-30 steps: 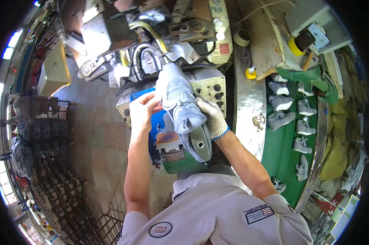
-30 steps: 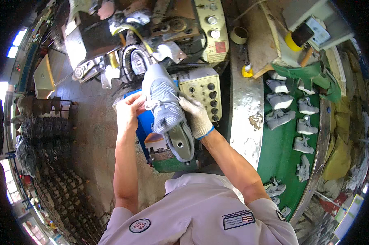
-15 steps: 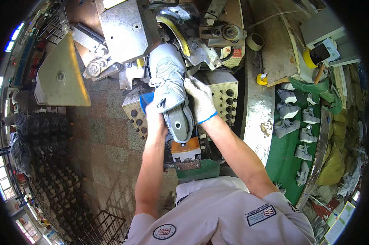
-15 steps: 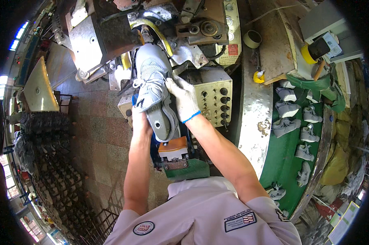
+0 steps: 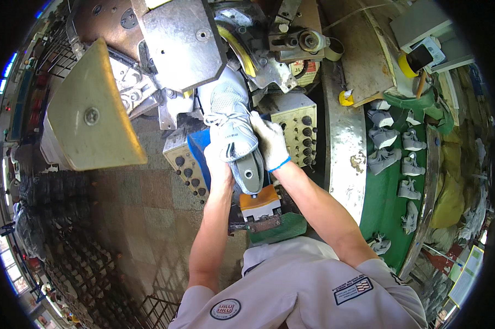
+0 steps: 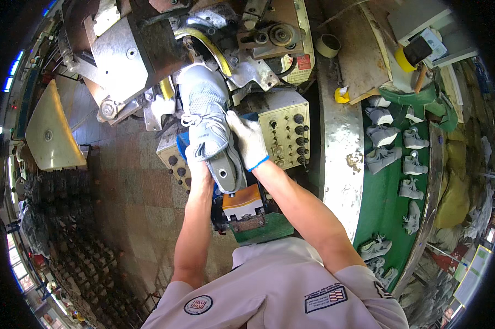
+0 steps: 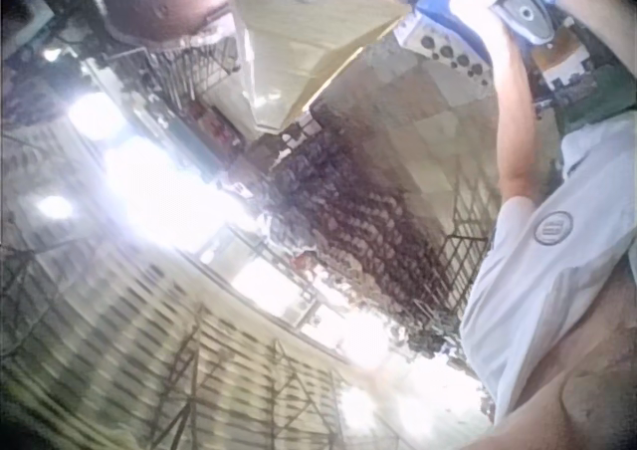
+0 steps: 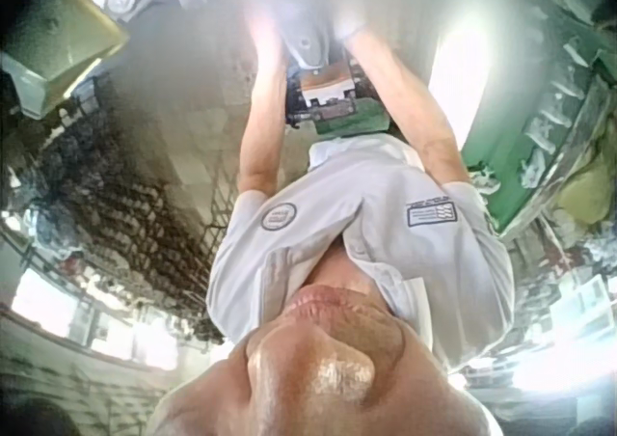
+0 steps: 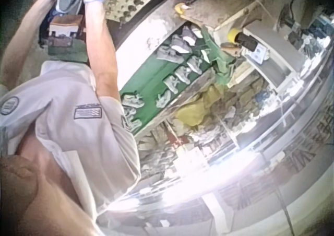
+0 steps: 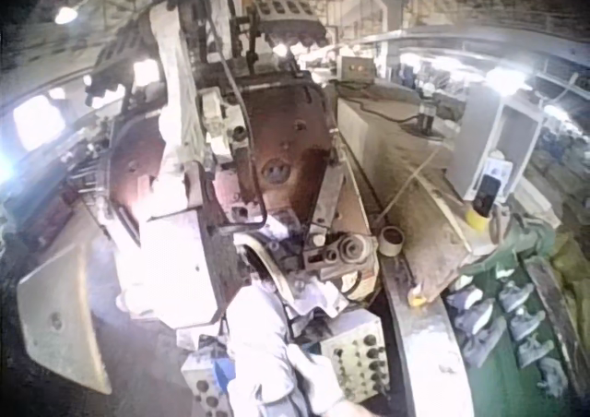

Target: The person picks up shoes from a conveyor belt, places them onto a machinery mount to shape them, and then returns the shoes to the conveyor belt.

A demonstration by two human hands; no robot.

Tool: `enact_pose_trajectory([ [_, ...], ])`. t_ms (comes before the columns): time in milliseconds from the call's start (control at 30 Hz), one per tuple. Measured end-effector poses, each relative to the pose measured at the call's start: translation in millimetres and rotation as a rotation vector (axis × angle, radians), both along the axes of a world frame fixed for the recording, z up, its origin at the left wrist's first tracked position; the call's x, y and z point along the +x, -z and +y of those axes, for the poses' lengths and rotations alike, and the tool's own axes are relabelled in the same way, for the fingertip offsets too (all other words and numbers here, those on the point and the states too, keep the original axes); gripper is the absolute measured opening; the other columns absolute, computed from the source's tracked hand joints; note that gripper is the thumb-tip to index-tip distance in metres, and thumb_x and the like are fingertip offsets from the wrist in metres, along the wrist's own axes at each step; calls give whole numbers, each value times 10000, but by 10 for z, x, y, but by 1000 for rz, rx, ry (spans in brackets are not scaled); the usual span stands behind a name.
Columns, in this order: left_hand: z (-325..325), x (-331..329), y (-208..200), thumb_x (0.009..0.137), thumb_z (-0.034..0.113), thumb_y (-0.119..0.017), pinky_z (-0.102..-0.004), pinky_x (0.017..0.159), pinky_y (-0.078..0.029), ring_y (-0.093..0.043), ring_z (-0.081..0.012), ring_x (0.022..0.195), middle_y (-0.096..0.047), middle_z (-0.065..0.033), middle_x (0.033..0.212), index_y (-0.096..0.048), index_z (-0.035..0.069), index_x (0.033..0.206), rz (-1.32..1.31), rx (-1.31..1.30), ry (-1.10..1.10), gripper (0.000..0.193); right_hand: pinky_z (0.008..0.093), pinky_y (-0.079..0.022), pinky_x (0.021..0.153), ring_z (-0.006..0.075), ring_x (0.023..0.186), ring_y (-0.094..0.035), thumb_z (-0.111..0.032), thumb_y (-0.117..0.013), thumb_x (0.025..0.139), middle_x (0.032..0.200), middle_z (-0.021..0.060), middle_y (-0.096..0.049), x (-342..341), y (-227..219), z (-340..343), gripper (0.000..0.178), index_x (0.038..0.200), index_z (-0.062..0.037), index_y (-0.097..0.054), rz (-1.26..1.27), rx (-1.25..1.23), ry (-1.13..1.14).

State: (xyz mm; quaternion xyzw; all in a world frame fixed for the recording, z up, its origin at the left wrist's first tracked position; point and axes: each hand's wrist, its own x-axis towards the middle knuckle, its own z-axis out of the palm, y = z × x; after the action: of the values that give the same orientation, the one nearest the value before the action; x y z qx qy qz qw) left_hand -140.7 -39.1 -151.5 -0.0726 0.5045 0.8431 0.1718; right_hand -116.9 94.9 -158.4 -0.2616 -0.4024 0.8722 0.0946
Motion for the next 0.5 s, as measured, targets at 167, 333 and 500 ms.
enact_pose_trajectory([
  [167, -47, -34, 196, 1052, 165, -501, -271, 784, -522, -647, -120, 849, -704, -46, 997, -678, -20, 1137, 70, -103, 21, 270, 271, -485, 743, 84, 805, -598, -300, -661, 1000, 911, 12, -690, 6, -60, -34, 294, 977, -14, -728, 2, 47, 1],
  [333, -9, -56, 174, 1101, 326, -451, -251, 755, -505, -633, -101, 809, -704, -30, 935, -693, -27, 1083, 126, -104, 6, 429, 265, -464, 707, 68, 782, -563, -264, -678, 983, 864, -19, -680, -56, -91, -3, 260, 954, -14, -744, 50, 88, -3],
  [500, -36, -22, 243, 1103, 379, -432, -266, 740, -499, -619, -101, 814, -697, -36, 934, -690, -28, 1100, 120, -107, -40, 482, 258, -448, 678, 54, 759, -535, -292, -662, 998, 846, -31, -654, 55, 40, 65, 281, 933, -29, -738, -24, 215, -19],
])
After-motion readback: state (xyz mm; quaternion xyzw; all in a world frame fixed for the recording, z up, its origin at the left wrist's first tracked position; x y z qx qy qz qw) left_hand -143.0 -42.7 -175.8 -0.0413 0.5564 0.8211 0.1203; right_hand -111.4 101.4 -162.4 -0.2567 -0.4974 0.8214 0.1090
